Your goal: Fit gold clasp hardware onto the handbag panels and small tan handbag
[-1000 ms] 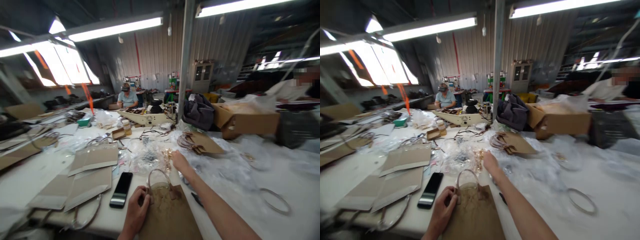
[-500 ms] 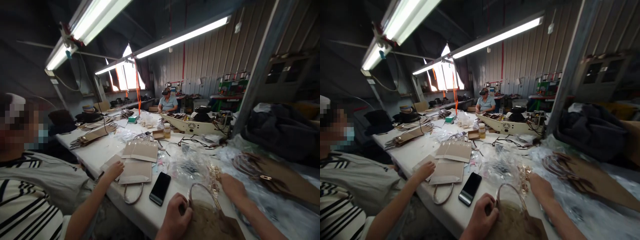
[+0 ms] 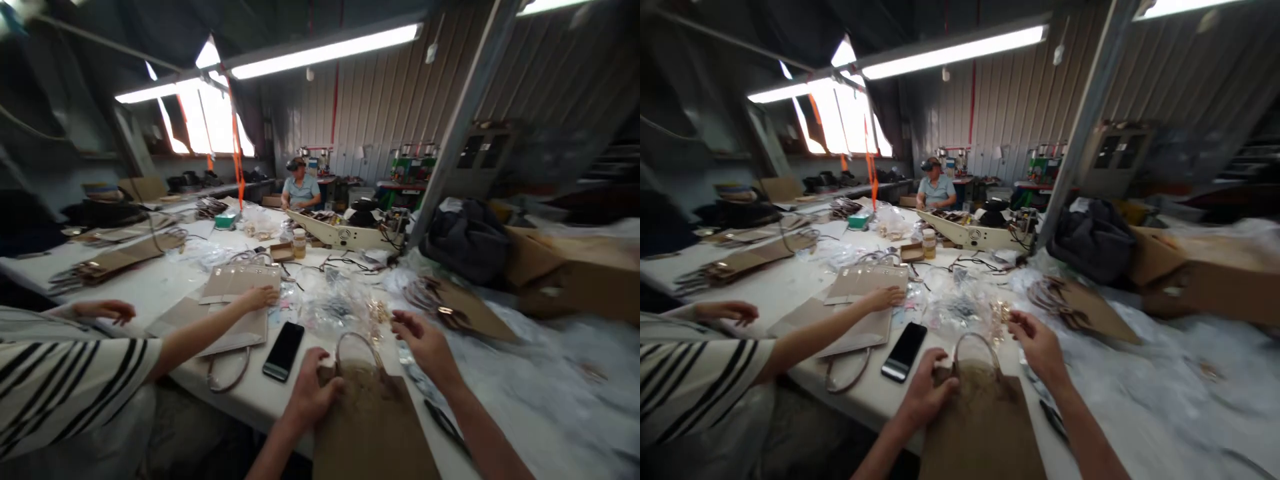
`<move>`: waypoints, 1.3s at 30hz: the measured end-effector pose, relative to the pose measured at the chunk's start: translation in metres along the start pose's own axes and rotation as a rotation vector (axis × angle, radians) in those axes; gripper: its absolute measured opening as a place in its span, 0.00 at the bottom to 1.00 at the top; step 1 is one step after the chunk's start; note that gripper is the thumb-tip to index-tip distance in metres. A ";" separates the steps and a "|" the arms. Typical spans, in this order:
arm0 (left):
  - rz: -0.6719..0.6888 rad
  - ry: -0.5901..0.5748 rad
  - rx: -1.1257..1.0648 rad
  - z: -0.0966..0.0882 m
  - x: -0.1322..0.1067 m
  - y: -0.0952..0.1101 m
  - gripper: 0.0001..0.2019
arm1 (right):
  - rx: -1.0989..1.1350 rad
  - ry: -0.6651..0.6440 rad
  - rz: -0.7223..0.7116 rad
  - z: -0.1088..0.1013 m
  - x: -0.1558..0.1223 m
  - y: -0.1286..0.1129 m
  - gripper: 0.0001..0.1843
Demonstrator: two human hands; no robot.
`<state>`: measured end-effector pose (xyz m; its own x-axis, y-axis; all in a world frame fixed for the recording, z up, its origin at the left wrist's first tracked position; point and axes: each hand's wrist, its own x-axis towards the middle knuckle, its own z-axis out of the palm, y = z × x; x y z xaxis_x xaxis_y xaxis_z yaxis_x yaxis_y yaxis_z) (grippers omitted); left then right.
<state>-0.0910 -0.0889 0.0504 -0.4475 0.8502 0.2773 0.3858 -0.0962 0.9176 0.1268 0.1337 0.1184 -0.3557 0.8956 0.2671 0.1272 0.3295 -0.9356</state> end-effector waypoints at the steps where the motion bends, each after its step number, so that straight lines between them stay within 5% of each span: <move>1: 0.036 0.046 0.054 -0.002 0.002 0.007 0.26 | 0.001 -0.019 -0.023 0.002 -0.020 -0.009 0.30; 3: 0.119 0.102 0.131 -0.004 0.009 0.024 0.26 | -0.015 -0.067 -0.051 0.008 -0.057 -0.024 0.23; 8: 0.119 -0.222 -0.097 0.009 0.009 0.070 0.19 | -0.058 -0.140 -0.113 0.020 -0.114 -0.049 0.21; 10: 0.119 -0.257 -0.186 0.020 0.000 0.079 0.16 | -0.096 -0.158 -0.149 0.021 -0.126 -0.054 0.21; 16: 0.103 -0.133 -0.235 0.035 -0.027 0.075 0.10 | -0.134 -0.216 -0.159 0.021 -0.152 -0.050 0.21; 24: -0.081 -0.153 -0.395 0.033 -0.043 0.084 0.06 | 0.153 -0.220 0.101 0.023 -0.179 -0.036 0.15; 33: -0.336 -0.152 -0.614 0.045 -0.055 0.088 0.05 | -0.017 -0.160 -0.041 0.008 -0.193 -0.022 0.15; 39: -0.347 -0.087 -0.639 0.050 -0.061 0.087 0.05 | -0.058 -0.109 -0.066 0.008 -0.196 -0.015 0.19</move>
<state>0.0100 -0.1238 0.0993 -0.3827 0.9220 -0.0584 -0.3239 -0.0747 0.9431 0.1869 -0.0492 0.0785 -0.4632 0.8347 0.2980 0.1526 0.4063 -0.9009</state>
